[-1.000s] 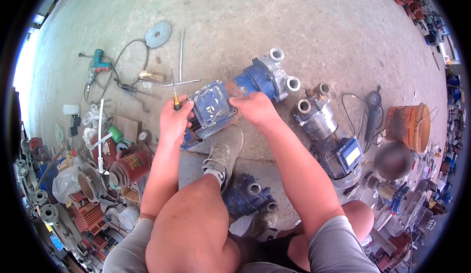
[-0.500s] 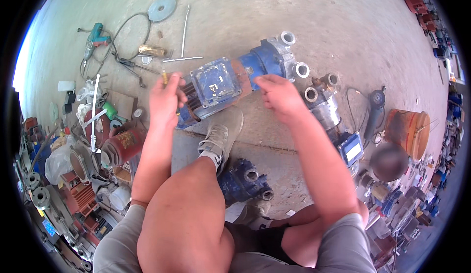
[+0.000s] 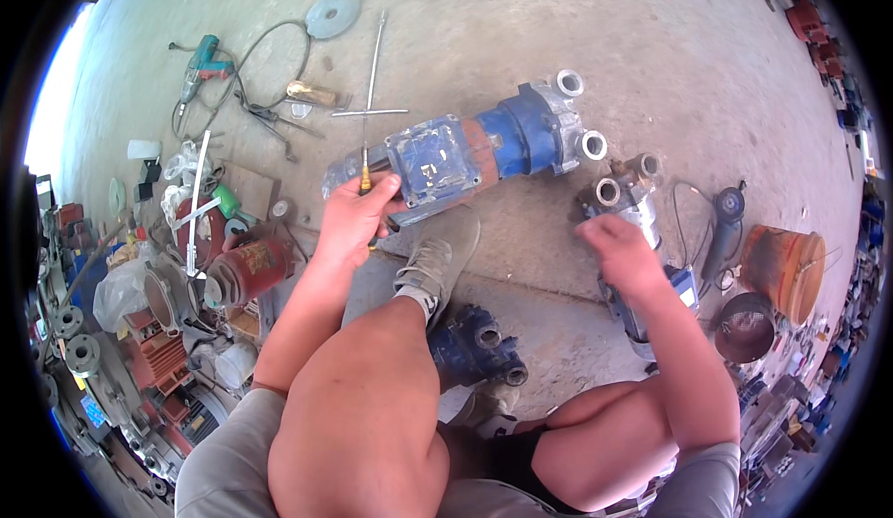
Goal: The person sits on the floor of a workshop and uses a screwdriver to remove screws from the terminal box of a blue electric motor. They then open the box, manipulate the internal wiring, and reassemble the unit.
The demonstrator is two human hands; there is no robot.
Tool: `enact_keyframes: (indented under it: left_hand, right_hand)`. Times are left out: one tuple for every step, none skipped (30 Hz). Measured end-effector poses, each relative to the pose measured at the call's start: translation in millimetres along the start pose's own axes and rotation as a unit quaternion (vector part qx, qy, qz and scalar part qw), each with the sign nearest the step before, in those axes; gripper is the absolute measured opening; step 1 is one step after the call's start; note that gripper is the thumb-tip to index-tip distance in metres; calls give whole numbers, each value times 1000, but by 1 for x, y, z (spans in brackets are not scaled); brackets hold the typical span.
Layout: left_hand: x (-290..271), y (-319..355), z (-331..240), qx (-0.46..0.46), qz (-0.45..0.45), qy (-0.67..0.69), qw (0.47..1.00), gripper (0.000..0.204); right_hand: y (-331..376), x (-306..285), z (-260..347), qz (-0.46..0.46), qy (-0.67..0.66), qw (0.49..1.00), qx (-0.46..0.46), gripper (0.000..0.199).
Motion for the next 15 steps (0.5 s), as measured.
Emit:
enact_keyframes:
  left_hand:
    - [2, 0, 3, -4, 5, 6, 1000, 26]
    - [5, 0, 3, -7, 8, 13, 1000, 25]
    - [7, -1, 4, -9, 11, 19, 1000, 24]
    - [5, 0, 5, -12, 1, 25, 1000, 23]
    - [5, 0, 7, -15, -5, 30, 999, 22]
    - [4, 0, 8, -18, -12, 36, 999, 21]
    - [4, 0, 9, -16, -14, 35, 999, 20]
    - [5, 0, 9, -13, -15, 33, 999, 19]
    - [6, 0, 9, -11, -16, 31, 999, 19]
    - [8, 0, 10, -8, -16, 36, 999, 19]
    - [10, 1, 11, -5, -17, 40, 999, 18]
    - [11, 1, 12, -1, -17, 44, 999, 18]
    - [11, 1, 13, 2, -21, 48, 999, 19]
    - [11, 0, 15, 6, -24, 53, 998, 19]
    - [11, -1, 16, 9, -27, 57, 998, 20]
  right_hand:
    - [-2, 13, 4, 22, 34, 999, -17, 36]
    - [-6, 26, 9, 44, 68, 996, -36, 37]
    - [-9, 38, 16, 66, 102, 991, -56, 39]
    - [-13, 50, 28, 61, 102, 989, -85, 39]
    - [-18, 60, 42, 52, 102, 987, -113, 40]
    - [-23, 71, 55, 44, 100, 984, -141, 41]
    - [-30, 81, 65, 31, 82, 985, -151, 41]
    - [-39, 91, 74, 17, 62, 985, -160, 41]
    - [-47, 98, 78, 2, 43, 985, -170, 41]
    - [-57, 103, 79, -7, 52, 985, -164, 42]
    - [-66, 108, 79, -17, 60, 985, -158, 42]
    - [-72, 110, 77, -27, 68, 986, -152, 43]
    - [-75, 113, 76, -20, 56, 987, -152, 43]
    - [-78, 115, 74, -14, 44, 988, -151, 44]
    - [-79, 116, 71, -8, 32, 988, -149, 44]
Point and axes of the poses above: each hand's wrist, its own y-axis away from the middle knuckle, its own x-axis out of the palm, z = x × y, the point moved 4 cm from there along -y, towards the middle knuckle, and after that the axes turned 7 degrees about y, right-handed, at the moved point
